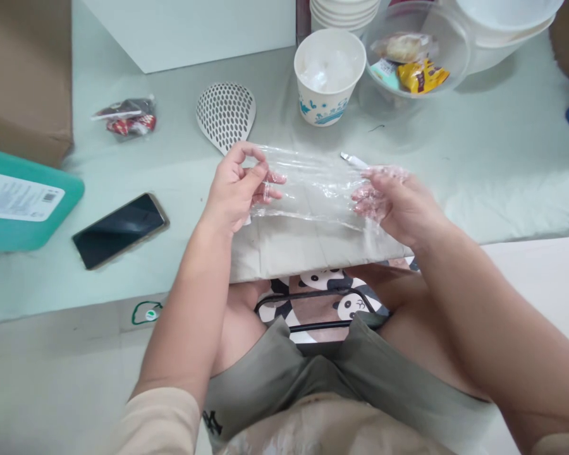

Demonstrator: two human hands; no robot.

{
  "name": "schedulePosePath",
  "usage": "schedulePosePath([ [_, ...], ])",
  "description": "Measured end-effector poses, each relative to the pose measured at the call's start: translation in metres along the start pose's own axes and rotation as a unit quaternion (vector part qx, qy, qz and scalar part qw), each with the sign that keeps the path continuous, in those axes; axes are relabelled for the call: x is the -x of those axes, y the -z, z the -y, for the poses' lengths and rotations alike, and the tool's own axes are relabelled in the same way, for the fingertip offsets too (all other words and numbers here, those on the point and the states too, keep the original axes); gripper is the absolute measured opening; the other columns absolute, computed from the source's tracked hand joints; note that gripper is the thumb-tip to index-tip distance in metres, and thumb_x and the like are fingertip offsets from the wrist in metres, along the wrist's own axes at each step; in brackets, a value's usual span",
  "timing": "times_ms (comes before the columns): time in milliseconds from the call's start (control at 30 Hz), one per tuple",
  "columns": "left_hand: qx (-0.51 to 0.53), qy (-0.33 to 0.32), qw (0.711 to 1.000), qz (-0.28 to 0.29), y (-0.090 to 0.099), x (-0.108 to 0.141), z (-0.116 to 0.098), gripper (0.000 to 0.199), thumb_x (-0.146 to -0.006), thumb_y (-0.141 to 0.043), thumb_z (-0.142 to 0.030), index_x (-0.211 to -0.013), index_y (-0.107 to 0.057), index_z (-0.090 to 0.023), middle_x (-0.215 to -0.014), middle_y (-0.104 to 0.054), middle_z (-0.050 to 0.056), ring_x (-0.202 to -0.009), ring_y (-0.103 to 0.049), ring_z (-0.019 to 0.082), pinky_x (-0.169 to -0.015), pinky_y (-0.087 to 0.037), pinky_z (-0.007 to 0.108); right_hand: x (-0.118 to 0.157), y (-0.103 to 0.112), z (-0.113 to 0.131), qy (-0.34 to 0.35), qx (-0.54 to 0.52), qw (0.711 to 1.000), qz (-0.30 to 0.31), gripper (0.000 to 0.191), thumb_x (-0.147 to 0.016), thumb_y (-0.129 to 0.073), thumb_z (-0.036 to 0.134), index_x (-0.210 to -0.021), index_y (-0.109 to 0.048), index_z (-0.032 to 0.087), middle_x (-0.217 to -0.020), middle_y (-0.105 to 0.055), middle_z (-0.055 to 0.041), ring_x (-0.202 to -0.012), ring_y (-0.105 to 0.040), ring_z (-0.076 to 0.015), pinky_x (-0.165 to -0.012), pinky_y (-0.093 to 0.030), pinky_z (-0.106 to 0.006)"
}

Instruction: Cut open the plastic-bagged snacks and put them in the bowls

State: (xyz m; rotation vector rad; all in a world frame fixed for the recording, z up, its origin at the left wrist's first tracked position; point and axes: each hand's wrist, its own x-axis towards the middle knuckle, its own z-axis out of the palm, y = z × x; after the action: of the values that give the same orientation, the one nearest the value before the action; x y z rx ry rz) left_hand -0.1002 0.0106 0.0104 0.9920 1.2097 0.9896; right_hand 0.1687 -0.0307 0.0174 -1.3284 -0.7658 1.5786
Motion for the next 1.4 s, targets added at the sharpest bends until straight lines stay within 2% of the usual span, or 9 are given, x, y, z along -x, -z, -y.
schedulePosePath([
  [200,0.02,-0.002,1.0,0.001,-0.002,-0.001,-0.008,0.019,-0.083,-0.08,-0.03,-0.085,-0.061,-0.025,-0.076,-0.075,0.0,-0.058,-0.069,0.014,-0.052,-0.048,0.023,-0.001,0.0,0.001,0.032,0.037,0.999,-0.016,0.017,-0.073,-0.085,0.027,-0.08,-0.07,0.022,-0.065,-0.06,0.002,-0.058,-0.055,-0.0097,-0.055,-0.047,-0.026],
  [367,0.023,0.052,0.998,0.0,0.001,-0.001,-0.009,0.013,-0.084,-0.076,-0.025,-0.083,-0.063,-0.023,-0.069,-0.072,0.001,-0.052,-0.067,0.013,-0.047,-0.045,0.021,-0.002,-0.002,0.002,0.074,0.042,0.996,-0.037,0.024,-0.077,-0.084,0.038,-0.085,-0.065,0.026,-0.066,-0.057,0.0043,-0.059,-0.057,-0.0103,-0.057,-0.047,-0.026],
  [533,0.061,0.04,0.997,-0.003,0.003,-0.001,-0.013,0.009,-0.083,-0.068,-0.017,-0.077,-0.064,-0.022,-0.064,-0.07,0.0,-0.049,-0.064,0.01,-0.043,-0.044,0.018,0.002,-0.001,0.002,0.104,0.049,0.993,-0.028,0.026,-0.074,-0.082,0.041,-0.08,-0.061,0.027,-0.062,-0.056,0.0041,-0.059,-0.058,-0.0126,-0.063,-0.052,-0.03],
  [700,0.055,0.04,0.998,0.004,0.006,-0.004,-0.014,0.028,-0.089,-0.068,-0.04,-0.07,-0.063,-0.02,-0.066,-0.07,0.004,-0.057,-0.069,0.015,-0.048,-0.05,0.023,0.002,0.002,0.002,0.121,0.035,0.992,0.025,0.033,-0.076,-0.074,0.056,-0.071,-0.069,0.024,-0.07,-0.065,-0.0026,-0.062,-0.065,-0.0171,-0.061,-0.05,-0.034],
  [800,0.036,-0.003,0.999,-0.002,0.006,-0.004,-0.009,0.029,-0.08,-0.079,-0.041,-0.068,-0.063,-0.02,-0.065,-0.066,0.001,-0.062,-0.07,0.014,-0.054,-0.054,0.023,0.0,0.003,-0.003,0.128,0.058,0.99,-0.008,0.048,-0.085,-0.066,0.067,-0.066,-0.067,0.023,-0.073,-0.067,-0.004,-0.061,-0.064,-0.0158,-0.06,-0.049,-0.032],
  [967,-0.024,-0.054,0.998,0.005,0.005,-0.004,0.003,0.028,-0.066,-0.08,-0.01,-0.084,-0.063,-0.022,-0.081,-0.07,-0.002,-0.069,-0.072,0.014,-0.056,-0.054,0.025,-0.004,0.005,-0.008,0.127,0.18,0.974,-0.058,0.021,-0.08,-0.082,0.037,-0.081,-0.066,0.024,-0.067,-0.065,0.002,-0.063,-0.063,-0.0134,-0.064,-0.051,-0.029],
  [1100,-0.013,-0.07,0.997,-0.006,0.005,-0.006,0.006,0.041,-0.068,-0.077,-0.004,-0.1,-0.063,-0.025,-0.08,-0.07,-0.004,-0.061,-0.068,0.013,-0.055,-0.052,0.026,-0.005,0.008,-0.007,0.118,0.222,0.966,-0.068,0.03,-0.075,-0.081,0.016,-0.099,-0.066,0.026,-0.068,-0.063,0.0052,-0.059,-0.058,-0.0124,-0.059,-0.046,-0.028],
  [1233,-0.04,-0.046,0.998,-0.018,0.003,-0.005,0.002,0.021,-0.072,-0.071,-0.005,-0.082,-0.059,-0.019,-0.078,-0.068,-0.002,-0.062,-0.068,0.011,-0.059,-0.054,0.024,-0.004,0.007,-0.005,0.1,0.248,0.961,-0.066,0.016,-0.08,-0.077,0.018,-0.081,-0.062,0.024,-0.068,-0.063,0.0029,-0.06,-0.057,-0.0114,-0.059,-0.045,-0.027],
  [1400,-0.022,0.031,0.999,0.0,0.002,-0.002,-0.005,0.018,-0.083,-0.065,-0.014,-0.088,-0.051,-0.023,-0.077,-0.071,-0.001,-0.055,-0.068,0.012,-0.049,-0.05,0.02,-0.002,0.006,-0.006,0.094,0.173,0.98,-0.022,0.022,-0.086,-0.078,0.036,-0.089,-0.059,0.025,-0.074,-0.066,0.0031,-0.058,-0.06,-0.0106,-0.059,-0.05,-0.027],
])
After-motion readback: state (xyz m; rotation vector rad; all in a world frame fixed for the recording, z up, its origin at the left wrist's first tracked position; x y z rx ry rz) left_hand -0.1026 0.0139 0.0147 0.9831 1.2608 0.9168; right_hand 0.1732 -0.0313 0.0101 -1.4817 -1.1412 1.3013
